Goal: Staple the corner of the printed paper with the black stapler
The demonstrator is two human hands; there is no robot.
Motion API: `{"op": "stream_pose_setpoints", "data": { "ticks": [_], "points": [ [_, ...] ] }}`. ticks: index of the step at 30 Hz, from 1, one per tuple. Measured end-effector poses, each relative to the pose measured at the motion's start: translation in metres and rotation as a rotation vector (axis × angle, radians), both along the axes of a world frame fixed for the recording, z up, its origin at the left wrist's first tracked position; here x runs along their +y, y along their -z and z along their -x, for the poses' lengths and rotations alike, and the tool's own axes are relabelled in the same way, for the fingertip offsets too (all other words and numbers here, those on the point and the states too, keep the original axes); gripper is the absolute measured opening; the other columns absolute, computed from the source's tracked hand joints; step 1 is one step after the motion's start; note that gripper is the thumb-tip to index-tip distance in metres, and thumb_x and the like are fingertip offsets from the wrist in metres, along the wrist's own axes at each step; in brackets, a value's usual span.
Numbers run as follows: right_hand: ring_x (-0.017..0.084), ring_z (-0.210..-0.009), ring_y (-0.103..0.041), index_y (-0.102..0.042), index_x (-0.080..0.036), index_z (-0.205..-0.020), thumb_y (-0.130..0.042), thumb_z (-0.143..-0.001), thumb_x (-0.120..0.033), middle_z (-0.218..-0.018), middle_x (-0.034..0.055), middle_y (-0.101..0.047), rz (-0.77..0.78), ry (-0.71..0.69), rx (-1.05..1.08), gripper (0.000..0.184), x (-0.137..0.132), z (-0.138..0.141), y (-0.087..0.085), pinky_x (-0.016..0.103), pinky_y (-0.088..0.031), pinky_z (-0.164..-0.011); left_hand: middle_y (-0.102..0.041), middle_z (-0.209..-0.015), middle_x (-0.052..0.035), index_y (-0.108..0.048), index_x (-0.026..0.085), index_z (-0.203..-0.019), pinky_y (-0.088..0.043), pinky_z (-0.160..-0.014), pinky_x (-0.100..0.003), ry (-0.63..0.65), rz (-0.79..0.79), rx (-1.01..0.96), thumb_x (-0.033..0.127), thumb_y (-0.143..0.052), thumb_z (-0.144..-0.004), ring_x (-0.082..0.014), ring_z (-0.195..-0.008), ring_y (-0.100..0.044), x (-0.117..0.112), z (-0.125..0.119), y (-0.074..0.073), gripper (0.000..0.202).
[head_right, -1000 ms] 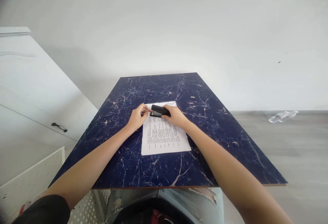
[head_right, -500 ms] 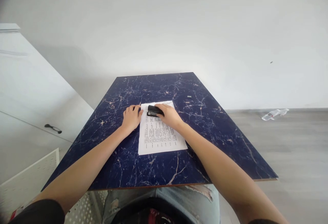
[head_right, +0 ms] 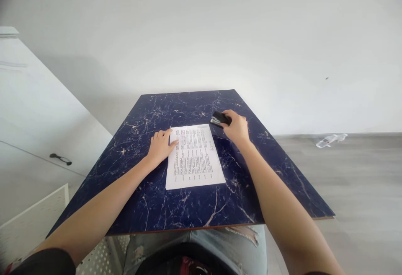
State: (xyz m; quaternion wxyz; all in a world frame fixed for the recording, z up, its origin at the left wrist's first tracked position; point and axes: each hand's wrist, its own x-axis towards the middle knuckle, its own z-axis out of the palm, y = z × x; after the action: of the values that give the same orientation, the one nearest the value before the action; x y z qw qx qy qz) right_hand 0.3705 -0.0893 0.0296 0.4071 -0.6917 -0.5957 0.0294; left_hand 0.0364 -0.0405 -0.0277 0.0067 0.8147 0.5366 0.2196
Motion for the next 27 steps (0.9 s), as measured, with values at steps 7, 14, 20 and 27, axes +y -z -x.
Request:
{"op": "stream_pose_setpoints", "data": {
  "ticks": [7,14,20,27],
  "points": [
    [0.034,-0.102,-0.068,-0.073,-0.023,-0.118,-0.072,-0.071,-0.021,-0.105,0.0089,-0.077,0.137,0.128,-0.057,0.046,0.009,-0.039,0.014,0.048,-0.056,-0.087,-0.064,-0.115,-0.0155,-0.062,0.022,-0.126,-0.046,-0.094,-0.051,-0.009,0.000,-0.037,0.031,-0.068,-0.093,-0.0373,-0.110,-0.057,0.005,0.004,-0.001,0.035],
    [0.029,-0.094,-0.069,-0.072,-0.022,-0.114,-0.073,-0.069,-0.018,-0.100,0.0086,-0.078,0.213,-0.023,-0.153,0.045,0.014,-0.030,0.021,0.038,-0.054,-0.082,-0.063,-0.116,-0.0115,-0.065,0.022,-0.112,-0.049,-0.100,-0.048,0.065,0.020,-0.214,0.016,-0.069,-0.089,-0.0311,-0.108,-0.062,0.008,0.006,-0.001,0.023],
    [0.026,-0.088,-0.069,-0.070,-0.021,-0.118,-0.066,-0.069,-0.012,-0.100,0.0072,-0.077,0.254,-0.166,-0.186,0.050,0.012,-0.028,0.017,0.033,-0.052,-0.077,-0.063,-0.120,-0.0079,-0.066,0.022,-0.104,-0.052,-0.099,-0.041,0.068,0.014,-0.454,0.005,-0.071,-0.079,-0.0226,-0.101,-0.065,0.013,0.007,0.001,0.031],
    [0.028,-0.095,-0.070,-0.072,-0.022,-0.111,-0.062,-0.069,-0.009,-0.101,0.0059,-0.078,0.237,-0.253,-0.259,0.045,0.010,0.000,0.017,0.032,-0.051,-0.081,-0.073,-0.099,-0.0043,-0.075,0.022,-0.089,-0.054,-0.086,-0.037,0.101,0.030,-0.533,0.010,-0.067,-0.082,-0.0199,-0.082,-0.065,0.016,0.009,-0.004,0.016]
  ]
}}
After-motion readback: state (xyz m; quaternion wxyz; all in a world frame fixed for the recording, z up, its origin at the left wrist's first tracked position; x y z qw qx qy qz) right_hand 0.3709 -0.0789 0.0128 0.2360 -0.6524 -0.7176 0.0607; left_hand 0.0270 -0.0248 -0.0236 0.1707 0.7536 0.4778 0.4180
